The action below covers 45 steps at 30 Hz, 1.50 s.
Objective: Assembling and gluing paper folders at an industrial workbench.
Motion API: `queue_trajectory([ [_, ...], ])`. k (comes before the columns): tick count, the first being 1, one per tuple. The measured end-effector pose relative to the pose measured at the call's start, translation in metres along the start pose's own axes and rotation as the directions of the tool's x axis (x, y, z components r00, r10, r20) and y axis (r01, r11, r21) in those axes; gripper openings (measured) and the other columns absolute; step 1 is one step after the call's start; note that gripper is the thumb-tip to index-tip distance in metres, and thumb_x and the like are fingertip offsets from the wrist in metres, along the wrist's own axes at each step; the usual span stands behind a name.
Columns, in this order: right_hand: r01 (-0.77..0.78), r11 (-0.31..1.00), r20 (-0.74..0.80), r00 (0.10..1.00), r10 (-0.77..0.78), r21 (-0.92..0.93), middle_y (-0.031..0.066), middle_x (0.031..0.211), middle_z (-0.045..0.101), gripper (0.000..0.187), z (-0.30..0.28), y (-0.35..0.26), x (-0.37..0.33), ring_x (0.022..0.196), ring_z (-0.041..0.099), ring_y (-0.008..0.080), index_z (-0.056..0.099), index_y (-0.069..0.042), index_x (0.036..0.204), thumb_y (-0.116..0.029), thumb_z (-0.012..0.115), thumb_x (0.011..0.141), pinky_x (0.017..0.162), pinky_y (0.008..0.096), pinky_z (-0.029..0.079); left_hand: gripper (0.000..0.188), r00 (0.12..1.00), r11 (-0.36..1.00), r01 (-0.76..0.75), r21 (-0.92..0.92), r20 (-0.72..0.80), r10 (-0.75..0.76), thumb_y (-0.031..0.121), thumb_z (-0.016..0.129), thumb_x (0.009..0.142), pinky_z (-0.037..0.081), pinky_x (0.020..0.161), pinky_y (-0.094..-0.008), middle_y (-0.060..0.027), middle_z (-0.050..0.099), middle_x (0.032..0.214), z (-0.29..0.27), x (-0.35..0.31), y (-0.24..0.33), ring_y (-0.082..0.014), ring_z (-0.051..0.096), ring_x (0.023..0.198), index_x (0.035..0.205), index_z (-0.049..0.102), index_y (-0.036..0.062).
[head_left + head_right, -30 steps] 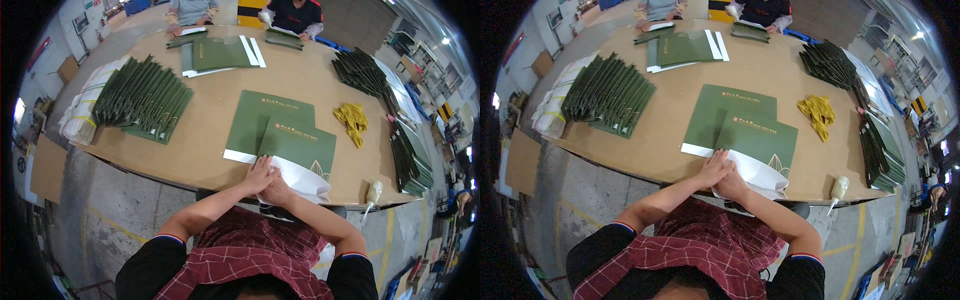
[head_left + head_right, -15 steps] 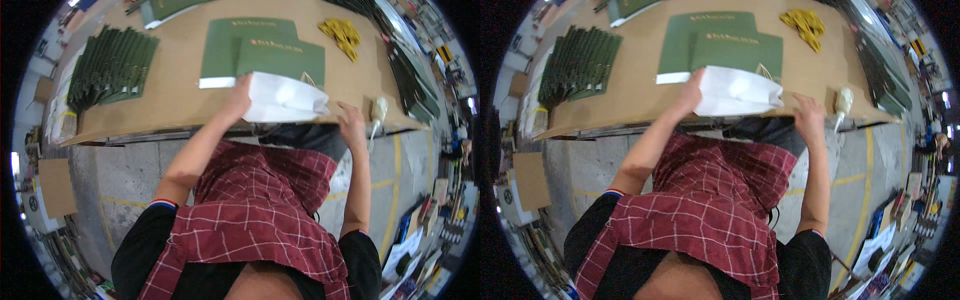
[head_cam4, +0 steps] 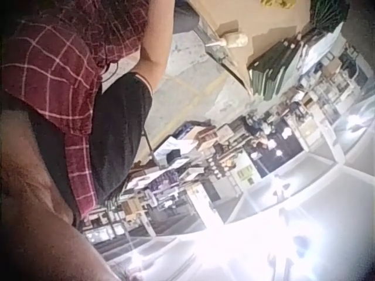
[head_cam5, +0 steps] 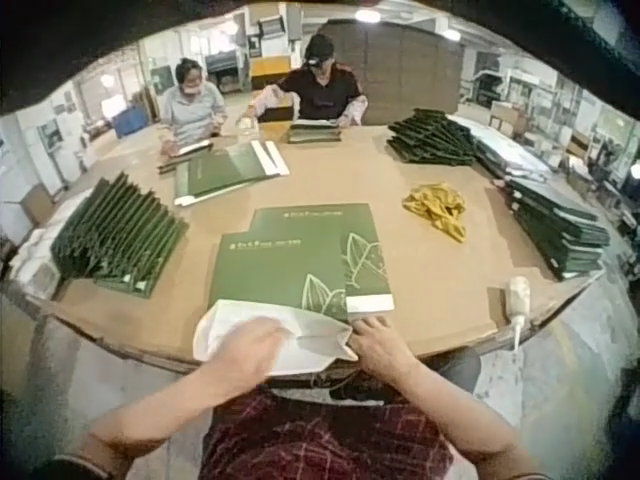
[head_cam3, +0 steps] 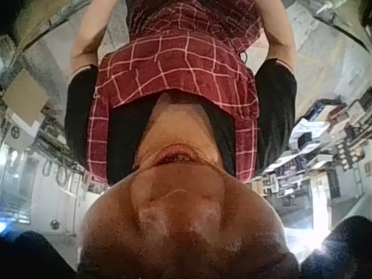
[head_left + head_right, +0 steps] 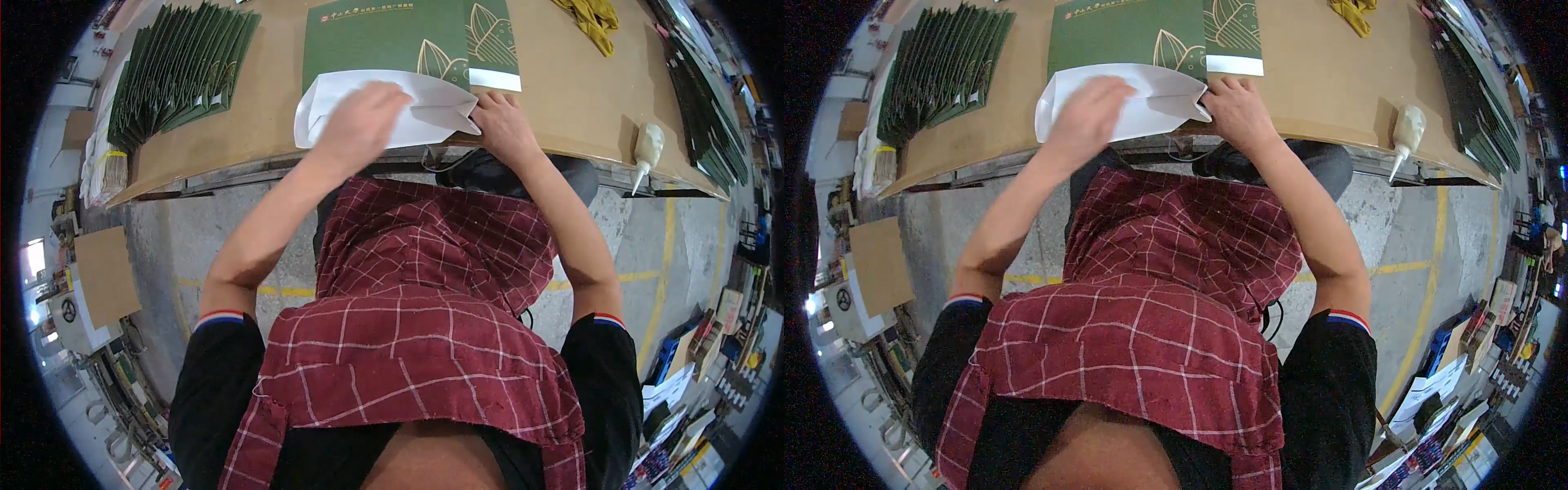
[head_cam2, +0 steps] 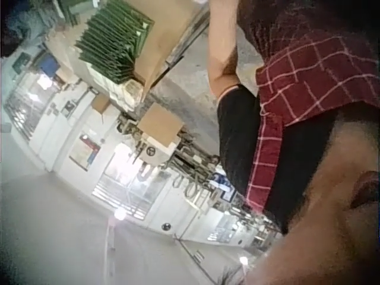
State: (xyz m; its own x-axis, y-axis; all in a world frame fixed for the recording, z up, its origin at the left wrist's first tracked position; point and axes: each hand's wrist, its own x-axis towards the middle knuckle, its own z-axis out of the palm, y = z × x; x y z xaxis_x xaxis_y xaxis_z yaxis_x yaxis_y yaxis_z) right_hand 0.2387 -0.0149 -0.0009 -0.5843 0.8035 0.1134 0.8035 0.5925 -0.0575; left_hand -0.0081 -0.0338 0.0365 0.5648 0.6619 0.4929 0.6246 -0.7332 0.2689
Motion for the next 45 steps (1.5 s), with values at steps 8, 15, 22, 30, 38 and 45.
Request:
queue_trajectory([
  [8, -0.253, 0.482, 0.156, 0.96, 0.233, 0.839, 0.0136, 0.093, 0.063, 0.03, -0.005, 0.038, 0.013, 0.082, 0.06, 0.0324, 0.055, -0.008, 0.105, -0.019, 0.058, 0.077, 0.072, 0.0378, 0.047, 0.02, 0.963, 0.916, 0.01, -0.402, 0.25, 0.099, 0.015, 0.058, 0.08, 0.045, 0.061, -0.0374, -0.0152, 0.055, 0.079, 0.074, 0.052, -0.013, -0.0319, 0.056, 0.072, 0.088, 0.044, 0.004],
  [15, -0.481, 0.684, 0.115, 0.854, 0.507, 0.548, 0.0135, 0.088, 0.064, 0.032, 0.018, 0.016, 0.032, 0.084, 0.061, 0.0275, 0.052, -0.006, 0.105, -0.018, 0.059, 0.075, 0.072, 0.0351, 0.048, 0.019, 0.968, 0.922, 0.014, -0.387, 0.236, 0.084, 0.017, 0.058, 0.079, 0.046, 0.064, -0.0398, -0.0136, 0.058, 0.082, 0.089, 0.062, -0.023, -0.0324, 0.058, 0.076, 0.093, 0.051, 0.0053],
  [22, -0.05, -0.072, 0.083, 0.817, 0.57, 0.996, 0.0123, 0.113, 0.053, 0.039, 0.0, -0.005, 0.038, 0.106, 0.048, 0.0213, 0.044, -0.004, 0.121, -0.027, 0.047, 0.089, 0.09, 0.029, 0.037, 0.024, 0.848, 0.952, 0.196, -0.235, 0.528, -0.044, 0.02, 0.055, 0.081, 0.045, 0.069, -0.0431, -0.0162, 0.06, 0.086, 0.064, 0.082, -0.01, -0.0356, 0.056, 0.083, 0.1, 0.053, 0.0062],
  [30, -0.078, 0.247, -0.101, 0.765, 0.636, 0.966, 0.0146, 0.125, 0.045, 0.042, 0.018, -0.027, 0.039, 0.108, 0.045, 0.0216, 0.031, -0.003, 0.13, -0.019, 0.039, 0.091, 0.091, 0.0291, 0.036, 0.03, 0.771, 0.98, 0.167, -0.106, 0.633, -0.063, 0.015, 0.05, 0.081, 0.048, 0.068, -0.0452, -0.0197, 0.056, 0.099, 0.065, 0.072, 0.002, -0.0348, 0.058, 0.081, 0.109, 0.048, 0.0032],
  [38, -0.227, -0.134, 0.263, 0.823, 0.504, 0.965, 0.0123, 0.132, 0.038, 0.052, 0.008, -0.018, 0.037, 0.116, 0.04, 0.0206, 0.027, -0.007, 0.134, -0.035, 0.037, 0.092, 0.095, 0.0336, 0.034, 0.032, 0.864, 0.97, -0.029, -0.241, 0.481, 0.146, 0.023, 0.048, 0.083, 0.048, 0.071, -0.0429, -0.017, 0.048, 0.114, 0.07, 0.047, -0.01, -0.0319, 0.058, 0.079, 0.105, 0.05, 0.0005],
  [45, -0.232, 0.777, -0.034, 0.95, 0.31, 0.586, 0.0133, 0.138, 0.029, 0.055, 0.034, -0.027, 0.043, 0.13, 0.022, 0.025, 0.03, -0.005, 0.133, -0.041, 0.029, 0.091, 0.105, 0.0432, 0.011, 0.02, 0.725, 0.988, -0.016, -0.153, 0.679, 0.116, 0.014, 0.045, 0.079, 0.047, 0.069, -0.0413, -0.0163, 0.061, 0.089, 0.049, 0.043, -0.011, -0.0299, 0.059, 0.08, 0.085, 0.059, 0.0004],
])
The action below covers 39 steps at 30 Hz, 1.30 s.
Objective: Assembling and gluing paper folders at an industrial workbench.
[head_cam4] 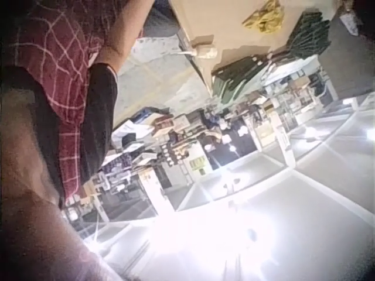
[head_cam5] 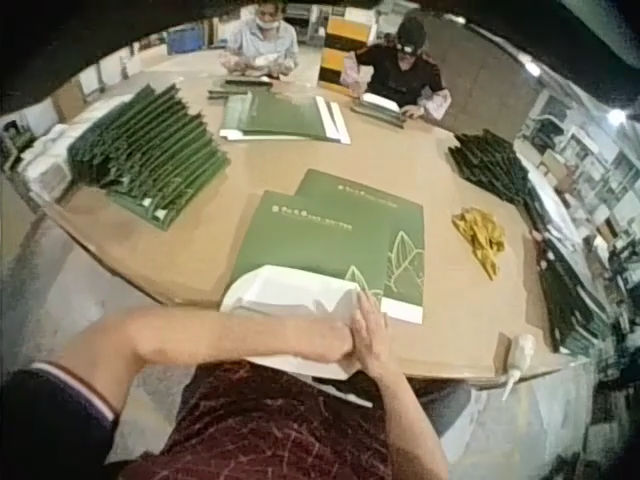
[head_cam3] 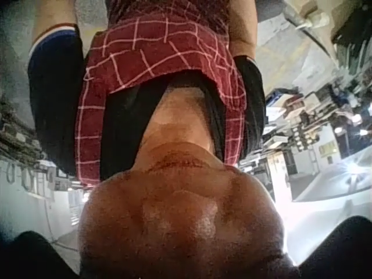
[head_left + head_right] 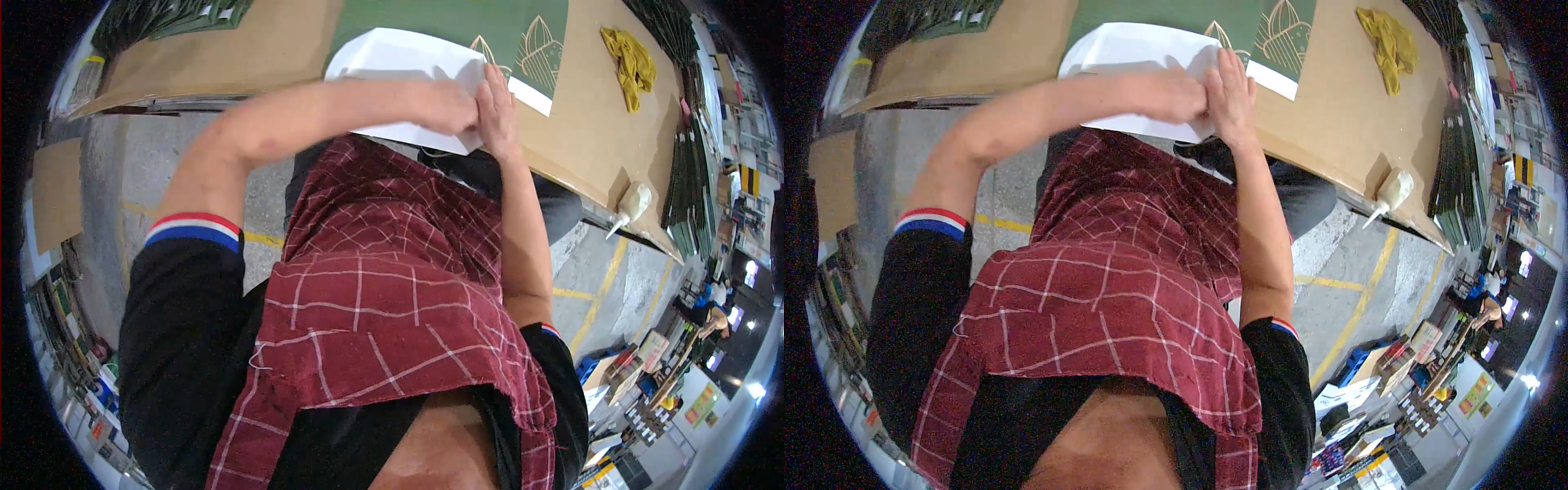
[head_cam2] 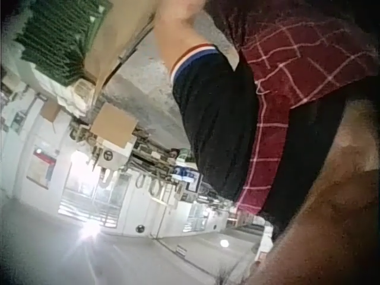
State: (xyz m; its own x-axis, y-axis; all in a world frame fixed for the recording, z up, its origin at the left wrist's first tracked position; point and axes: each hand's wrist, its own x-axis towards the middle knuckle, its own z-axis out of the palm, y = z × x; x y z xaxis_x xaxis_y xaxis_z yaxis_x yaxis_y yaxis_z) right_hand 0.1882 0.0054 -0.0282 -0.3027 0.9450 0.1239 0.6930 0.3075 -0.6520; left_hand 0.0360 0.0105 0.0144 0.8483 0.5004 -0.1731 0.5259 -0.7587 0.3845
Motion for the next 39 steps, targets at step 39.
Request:
queue_trajectory([
  [39, -0.346, 0.911, -0.347, 0.902, 0.258, -0.223, 0.0145, 0.1, 0.061, 0.041, -0.177, 0.102, -0.053, 0.083, 0.06, 0.0242, 0.056, -0.008, 0.112, -0.031, 0.061, 0.078, 0.07, 0.0338, 0.047, 0.057, 0.471, 0.868, 0.381, -0.319, -0.741, -0.479, 0.002, 0.06, 0.07, 0.031, 0.097, -0.0385, -0.0194, 0.041, 0.121, 0.042, -0.066, -0.063, -0.0324, 0.04, 0.113, 0.123, 0.04, 0.0052],
])
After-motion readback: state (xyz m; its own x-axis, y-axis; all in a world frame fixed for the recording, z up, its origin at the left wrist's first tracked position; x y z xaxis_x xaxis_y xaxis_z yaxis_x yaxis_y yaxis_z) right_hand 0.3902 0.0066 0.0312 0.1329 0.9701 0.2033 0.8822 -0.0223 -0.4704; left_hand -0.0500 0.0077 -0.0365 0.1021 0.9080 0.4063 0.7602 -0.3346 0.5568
